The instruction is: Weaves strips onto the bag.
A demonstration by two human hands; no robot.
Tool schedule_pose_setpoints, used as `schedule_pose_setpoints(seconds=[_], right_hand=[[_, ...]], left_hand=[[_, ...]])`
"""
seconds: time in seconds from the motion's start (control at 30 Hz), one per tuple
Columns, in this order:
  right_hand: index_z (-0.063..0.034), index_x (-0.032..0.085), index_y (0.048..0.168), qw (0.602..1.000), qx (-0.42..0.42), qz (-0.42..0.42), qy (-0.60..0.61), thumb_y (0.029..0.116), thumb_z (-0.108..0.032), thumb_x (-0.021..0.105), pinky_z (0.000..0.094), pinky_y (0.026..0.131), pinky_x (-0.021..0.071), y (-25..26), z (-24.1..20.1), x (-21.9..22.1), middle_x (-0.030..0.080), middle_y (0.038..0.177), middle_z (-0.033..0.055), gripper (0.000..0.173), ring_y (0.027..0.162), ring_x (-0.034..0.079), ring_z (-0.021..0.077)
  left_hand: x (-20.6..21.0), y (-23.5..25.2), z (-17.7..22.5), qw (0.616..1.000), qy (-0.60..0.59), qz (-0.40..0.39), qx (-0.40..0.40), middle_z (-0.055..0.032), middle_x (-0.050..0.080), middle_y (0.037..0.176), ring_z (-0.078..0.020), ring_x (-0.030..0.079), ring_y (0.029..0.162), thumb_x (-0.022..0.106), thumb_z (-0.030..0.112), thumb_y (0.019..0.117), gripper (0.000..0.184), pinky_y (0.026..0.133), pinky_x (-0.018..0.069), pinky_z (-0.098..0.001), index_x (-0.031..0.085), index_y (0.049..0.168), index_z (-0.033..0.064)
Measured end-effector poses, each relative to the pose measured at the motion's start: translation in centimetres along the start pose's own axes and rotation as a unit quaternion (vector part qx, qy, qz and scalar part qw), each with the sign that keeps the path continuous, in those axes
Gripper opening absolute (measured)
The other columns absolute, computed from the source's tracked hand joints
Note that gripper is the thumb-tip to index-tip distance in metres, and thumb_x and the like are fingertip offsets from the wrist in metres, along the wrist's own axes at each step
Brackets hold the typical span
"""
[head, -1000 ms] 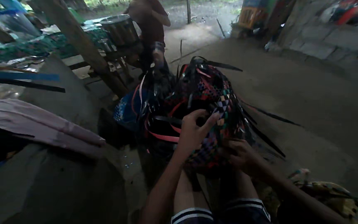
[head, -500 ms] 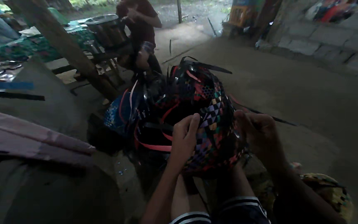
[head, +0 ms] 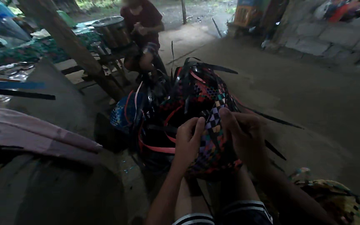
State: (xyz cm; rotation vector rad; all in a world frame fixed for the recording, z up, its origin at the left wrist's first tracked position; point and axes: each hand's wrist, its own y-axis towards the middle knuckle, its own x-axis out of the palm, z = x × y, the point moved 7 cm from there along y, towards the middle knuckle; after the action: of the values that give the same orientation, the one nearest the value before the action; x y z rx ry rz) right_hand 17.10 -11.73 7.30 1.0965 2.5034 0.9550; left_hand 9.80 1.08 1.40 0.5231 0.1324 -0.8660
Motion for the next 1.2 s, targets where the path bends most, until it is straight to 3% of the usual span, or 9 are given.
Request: schedule_pose_setpoints(seconds=[0.27, 0.37, 0.53, 0.67, 0.77, 0.93, 1.0, 1.07, 1.2], right_hand=[[-0.0143, 0.051, 0.063, 0.999, 0.015, -0.010, 0.041, 0.1056, -0.011, 0.047, 0.0043, 0.053, 0.0380, 0.3, 0.3, 1.7, 0.045, 0.057, -0.0167, 0.043, 0.054, 0.044, -0.0135], [-0.0147, 0.049, 0.062, 0.999, 0.013, -0.013, 0.038, 0.1060, -0.012, 0.047, 0.0047, 0.052, 0.0369, 0.6, 0.4, 1.9, 0.044, 0.056, -0.0158, 0.045, 0.053, 0.043, -0.0127], [-0.0141, 0.047, 0.061, 0.999, 0.003, -0.015, 0.030, 0.1060, -0.012, 0.046, 0.0044, 0.051, 0.0351, 0.8, 0.1, 2.2, 0.044, 0.056, -0.0151, 0.045, 0.052, 0.041, -0.0125], [-0.0171, 0.048, 0.060, 0.999, 0.018, 0.030, 0.000, 0.1068, -0.016, 0.047, 0.0074, 0.046, 0.0353, 2.8, -0.2, 2.2, 0.042, 0.052, -0.0156, 0.046, 0.047, 0.040, -0.0104], [-0.0145, 0.044, 0.059, 0.992, -0.038, 0.096, -0.073, 0.1090, -0.027, 0.047, 0.0124, 0.040, 0.0318, 7.1, -0.9, 2.3, 0.040, 0.049, -0.0105, 0.051, 0.041, 0.037, -0.0055], [-0.0053, 0.050, 0.059, 0.950, -0.123, 0.209, -0.195, 0.1050, -0.017, 0.051, 0.0252, 0.054, 0.0383, 15.4, 0.0, 3.9, 0.041, 0.054, -0.0039, 0.047, 0.051, 0.042, 0.0048], [0.0008, 0.060, 0.068, 0.942, -0.062, 0.181, -0.275, 0.1062, -0.021, 0.048, 0.0397, 0.065, 0.0456, 18.2, 1.1, 5.0, 0.055, 0.063, 0.0076, 0.046, 0.063, 0.056, 0.0194], [0.0045, 0.068, 0.084, 0.932, 0.004, 0.117, -0.342, 0.1083, -0.024, 0.043, 0.0486, 0.078, 0.0499, 20.6, 2.5, 6.1, 0.068, 0.084, 0.0175, 0.045, 0.087, 0.067, 0.0308], [0.0033, 0.071, 0.097, 0.894, 0.036, 0.061, -0.443, 0.1085, -0.027, 0.041, 0.0510, 0.084, 0.0513, 24.5, 4.8, 6.8, 0.072, 0.103, 0.0200, 0.044, 0.104, 0.069, 0.0344]], left_hand=[[-0.2, -0.5, 0.2, 1.000, 0.018, 0.012, 0.023, 0.0071, 0.060, 0.076, 0.0043, 0.057, 0.072, 0.043, 0.026, 0.1078, 0.038, 0.071, 0.0493, -0.0177, 0.069, 0.093, 0.0029], [-0.2, -0.6, 0.1, 0.999, 0.034, 0.014, 0.026, 0.0065, 0.060, 0.076, 0.0009, 0.057, 0.074, 0.042, 0.029, 0.1082, 0.040, 0.077, 0.0486, -0.0247, 0.069, 0.092, 0.0043], [-0.3, -0.7, 0.1, 0.999, 0.034, 0.020, 0.035, 0.0080, 0.058, 0.074, 0.0020, 0.055, 0.073, 0.040, 0.029, 0.1084, 0.040, 0.074, 0.0481, -0.0230, 0.068, 0.090, 0.0057], [-0.2, -0.8, 0.3, 0.999, 0.031, 0.022, 0.010, 0.0056, 0.063, 0.080, 0.0004, 0.059, 0.079, 0.040, 0.027, 0.1088, 0.040, 0.082, 0.0490, -0.0270, 0.069, 0.095, 0.0030], [-0.1, -0.7, 0.5, 0.999, 0.042, 0.021, 0.001, 0.0028, 0.062, 0.078, -0.0031, 0.059, 0.077, 0.040, 0.027, 0.1092, 0.041, 0.080, 0.0490, -0.0290, 0.069, 0.094, 0.0023], [0.2, -0.8, 0.4, 0.999, 0.053, 0.011, 0.000, 0.0013, 0.058, 0.074, -0.0076, 0.056, 0.072, 0.039, 0.029, 0.1092, 0.043, 0.074, 0.0482, -0.0316, 0.068, 0.092, 0.0026], [0.3, -0.9, 0.4, 0.998, 0.064, 0.013, 0.008, 0.0010, 0.059, 0.073, -0.0082, 0.056, 0.070, 0.038, 0.029, 0.1093, 0.043, 0.074, 0.0485, -0.0327, 0.068, 0.092, 0.0030], [0.3, -1.3, 0.5, 0.997, 0.071, 0.014, 0.013, -0.0020, 0.061, 0.075, -0.0114, 0.057, 0.071, 0.038, 0.029, 0.1093, 0.044, 0.075, 0.0482, -0.0361, 0.069, 0.094, 0.0007], [0.1, -2.1, 0.4, 0.996, 0.079, 0.030, 0.021, -0.0027, 0.059, 0.073, -0.0121, 0.057, 0.069, 0.038, 0.030, 0.1091, 0.046, 0.072, 0.0473, -0.0350, 0.068, 0.091, 0.0009]])
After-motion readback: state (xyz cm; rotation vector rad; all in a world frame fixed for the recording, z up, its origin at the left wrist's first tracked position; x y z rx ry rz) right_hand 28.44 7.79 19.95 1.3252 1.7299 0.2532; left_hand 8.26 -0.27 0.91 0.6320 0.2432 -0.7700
